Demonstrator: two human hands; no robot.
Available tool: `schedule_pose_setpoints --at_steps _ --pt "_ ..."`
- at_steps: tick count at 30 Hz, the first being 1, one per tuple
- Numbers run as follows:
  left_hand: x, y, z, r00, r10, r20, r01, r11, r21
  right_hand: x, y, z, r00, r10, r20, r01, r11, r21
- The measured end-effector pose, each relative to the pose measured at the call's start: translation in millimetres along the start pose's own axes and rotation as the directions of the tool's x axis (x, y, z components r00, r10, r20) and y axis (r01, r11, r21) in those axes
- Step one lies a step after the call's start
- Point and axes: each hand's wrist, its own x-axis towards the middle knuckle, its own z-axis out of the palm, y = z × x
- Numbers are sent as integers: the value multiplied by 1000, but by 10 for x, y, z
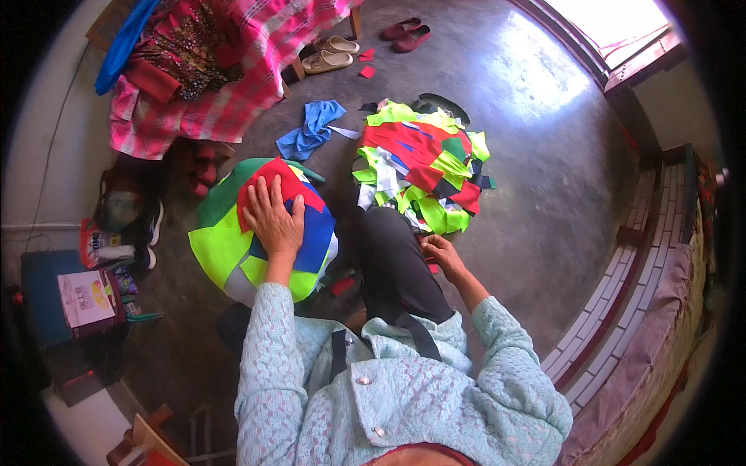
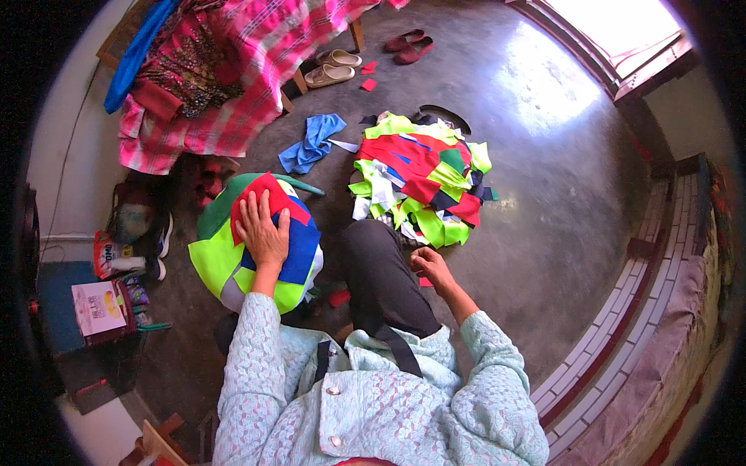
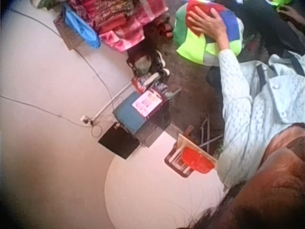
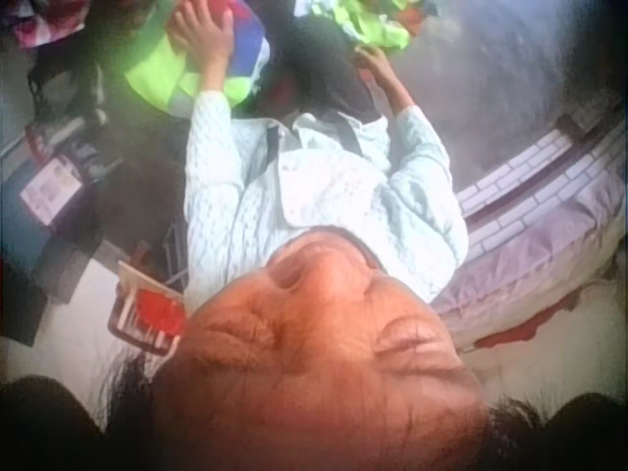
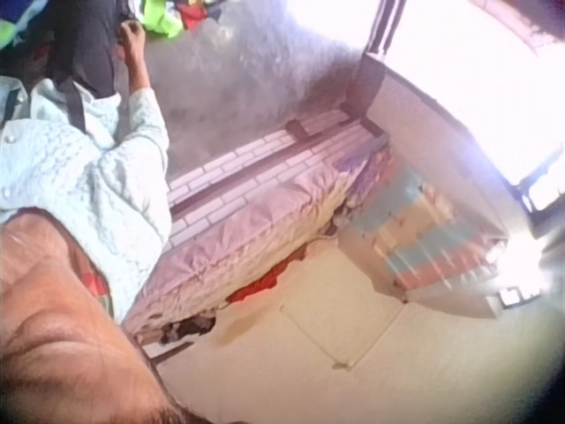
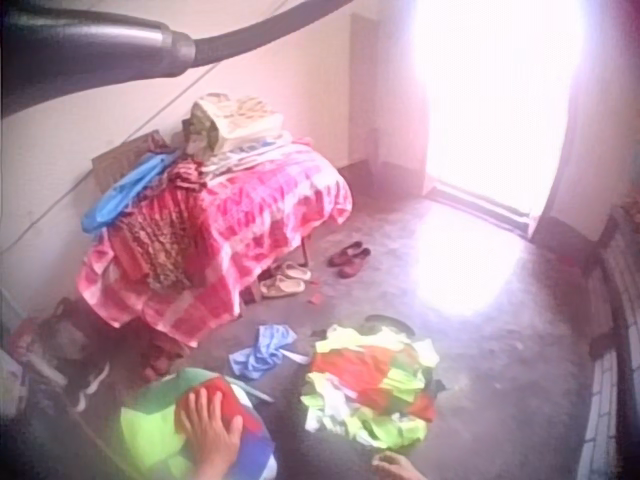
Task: The person assembles a colorful fabric ball by hand, picking up various colored fabric pieces and attaching them to a growing spherical structure. The person repeatedly selects, folds, and places fabric pieces onto the ball, gradually increasing its size and coverage.
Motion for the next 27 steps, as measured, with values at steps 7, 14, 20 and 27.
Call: schedule_pose_setpoints --at_steps 7,14,20,27 --pt "13 0 25 1000 0 17 0 1000 -5 783 369 -195 996 72 -47 -79 983 -168" --pt "29 -5 -22 999 -8 47 10 999 -33 1513 492 -414 984 -76 -159 4 911 -413" --pt "23 -7 -23 998 -2 66 5 999 -42 1840 458 -292 943 -252 -218 62 775 -629" --pt "52 4 -82 994 6 108 1 998 -59 2009 203 220 771 -631 -90 284 467 -837"
